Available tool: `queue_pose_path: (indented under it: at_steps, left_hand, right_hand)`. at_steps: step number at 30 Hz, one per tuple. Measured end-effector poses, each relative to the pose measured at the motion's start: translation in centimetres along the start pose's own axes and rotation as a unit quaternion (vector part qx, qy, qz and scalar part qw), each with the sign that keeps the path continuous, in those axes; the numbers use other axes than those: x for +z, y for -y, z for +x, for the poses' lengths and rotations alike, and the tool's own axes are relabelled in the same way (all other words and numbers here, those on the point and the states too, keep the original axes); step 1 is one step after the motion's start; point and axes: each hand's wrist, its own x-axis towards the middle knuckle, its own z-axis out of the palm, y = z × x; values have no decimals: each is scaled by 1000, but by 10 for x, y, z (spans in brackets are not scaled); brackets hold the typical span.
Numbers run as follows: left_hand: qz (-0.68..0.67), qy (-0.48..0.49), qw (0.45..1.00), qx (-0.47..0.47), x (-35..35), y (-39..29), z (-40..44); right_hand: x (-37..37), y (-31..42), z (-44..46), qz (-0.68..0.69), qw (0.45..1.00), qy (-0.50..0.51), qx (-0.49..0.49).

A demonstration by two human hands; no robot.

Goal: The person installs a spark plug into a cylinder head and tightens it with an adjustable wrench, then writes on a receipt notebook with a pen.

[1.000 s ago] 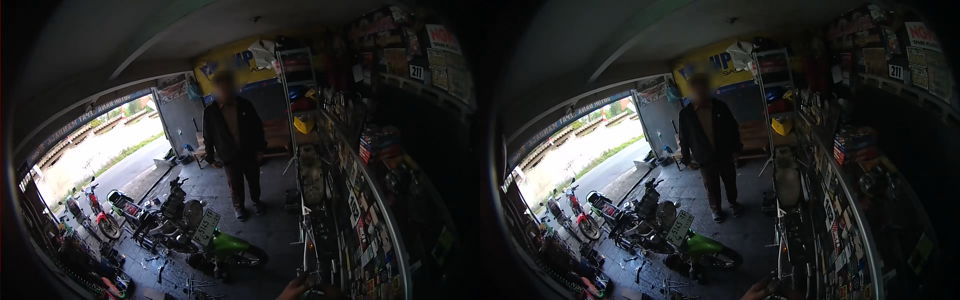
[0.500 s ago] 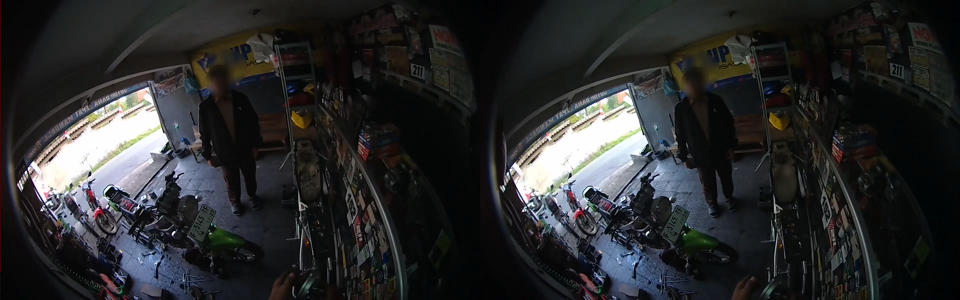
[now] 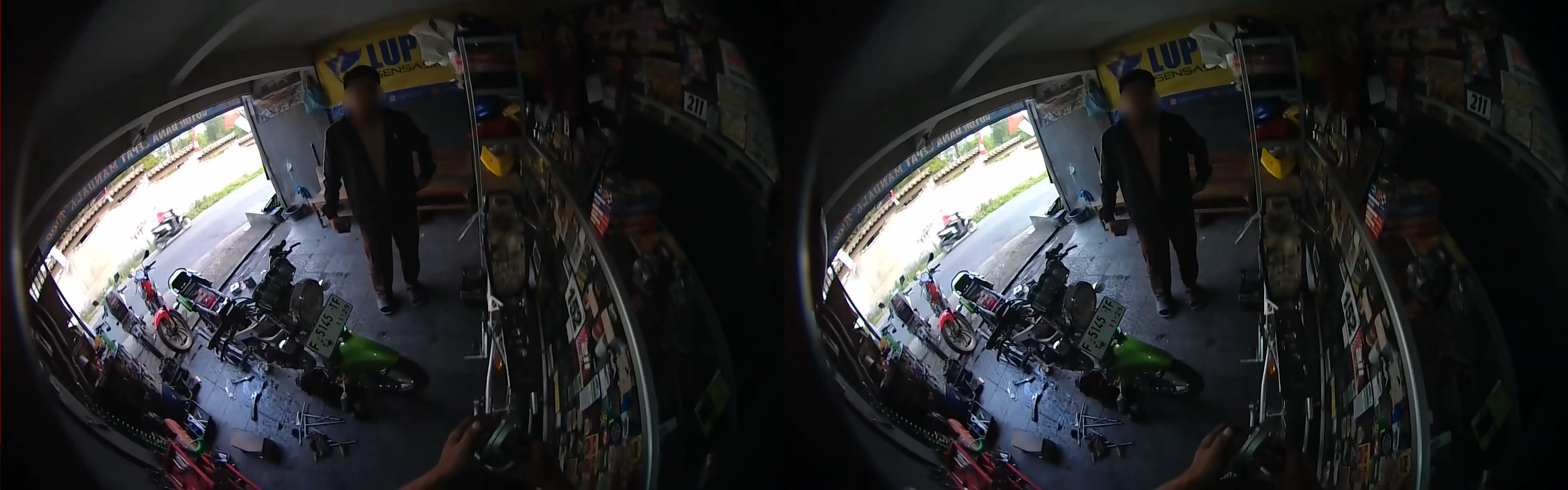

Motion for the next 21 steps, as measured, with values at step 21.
queue_pose_path:
  at_steps: [21]
  left_hand:
    - [58,145,988,21,61,-14,25]
  right_hand:
    - [-62,73,-103,-236,895,-378,-25]
